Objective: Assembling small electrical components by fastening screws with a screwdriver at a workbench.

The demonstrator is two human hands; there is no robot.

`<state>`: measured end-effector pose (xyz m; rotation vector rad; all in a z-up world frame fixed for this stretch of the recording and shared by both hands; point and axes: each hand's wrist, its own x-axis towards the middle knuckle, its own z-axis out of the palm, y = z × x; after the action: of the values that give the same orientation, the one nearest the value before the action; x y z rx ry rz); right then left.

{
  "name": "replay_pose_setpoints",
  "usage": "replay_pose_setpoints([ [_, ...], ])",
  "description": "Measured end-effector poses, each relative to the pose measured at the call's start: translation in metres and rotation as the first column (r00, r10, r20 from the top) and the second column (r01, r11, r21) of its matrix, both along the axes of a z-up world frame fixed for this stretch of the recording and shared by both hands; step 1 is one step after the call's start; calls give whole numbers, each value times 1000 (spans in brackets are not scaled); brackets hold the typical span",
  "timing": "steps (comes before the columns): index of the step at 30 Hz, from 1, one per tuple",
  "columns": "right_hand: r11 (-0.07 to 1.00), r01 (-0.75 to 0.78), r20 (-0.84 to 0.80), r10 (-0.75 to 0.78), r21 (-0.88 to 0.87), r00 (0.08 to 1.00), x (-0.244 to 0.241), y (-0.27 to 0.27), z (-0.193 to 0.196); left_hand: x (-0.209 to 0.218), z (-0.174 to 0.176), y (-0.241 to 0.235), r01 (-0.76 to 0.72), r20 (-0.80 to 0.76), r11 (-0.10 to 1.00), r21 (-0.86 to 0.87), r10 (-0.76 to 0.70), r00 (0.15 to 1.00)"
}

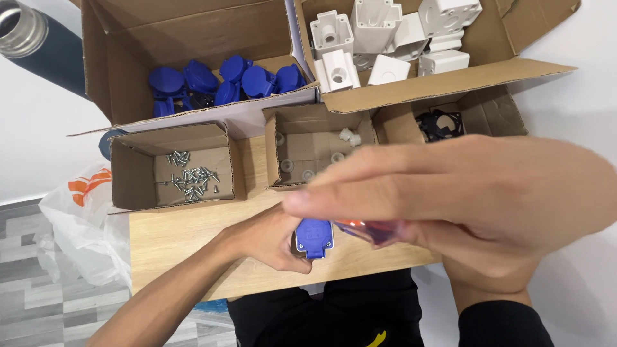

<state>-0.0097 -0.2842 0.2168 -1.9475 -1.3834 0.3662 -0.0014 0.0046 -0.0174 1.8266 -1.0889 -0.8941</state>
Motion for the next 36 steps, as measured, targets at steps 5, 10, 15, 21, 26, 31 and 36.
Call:
replay_pose_setpoints([
  [5,973,219,127,-208,-76,970,-7,0,0,3,24,-6,-36,22,999,-22,37,999],
  [10,960,279,252,-278,33,927,-12,11,0,3,18,-4,-17,56,1000,-17,18,998],
  [15,949,313,349,-286,-23,893,-19,10,-10,3,21,-5,-19,67,999,-29,21,998],
  [21,837,547,615,-434,5,658,-33,26,-17,-1,14,-4,-7,15,999,-51,7,1000],
  [26,698,706,655,-589,117,474,-29,50,-20,-2,20,-5,9,128,999,-32,-4,992],
  [31,815,579,549,-484,0,681,-18,35,-6,-2,11,-3,2,151,1000,23,-6,989],
  [36,940,310,178,-284,-143,942,-10,4,2,1,15,-4,9,149,997,-71,2,989],
])
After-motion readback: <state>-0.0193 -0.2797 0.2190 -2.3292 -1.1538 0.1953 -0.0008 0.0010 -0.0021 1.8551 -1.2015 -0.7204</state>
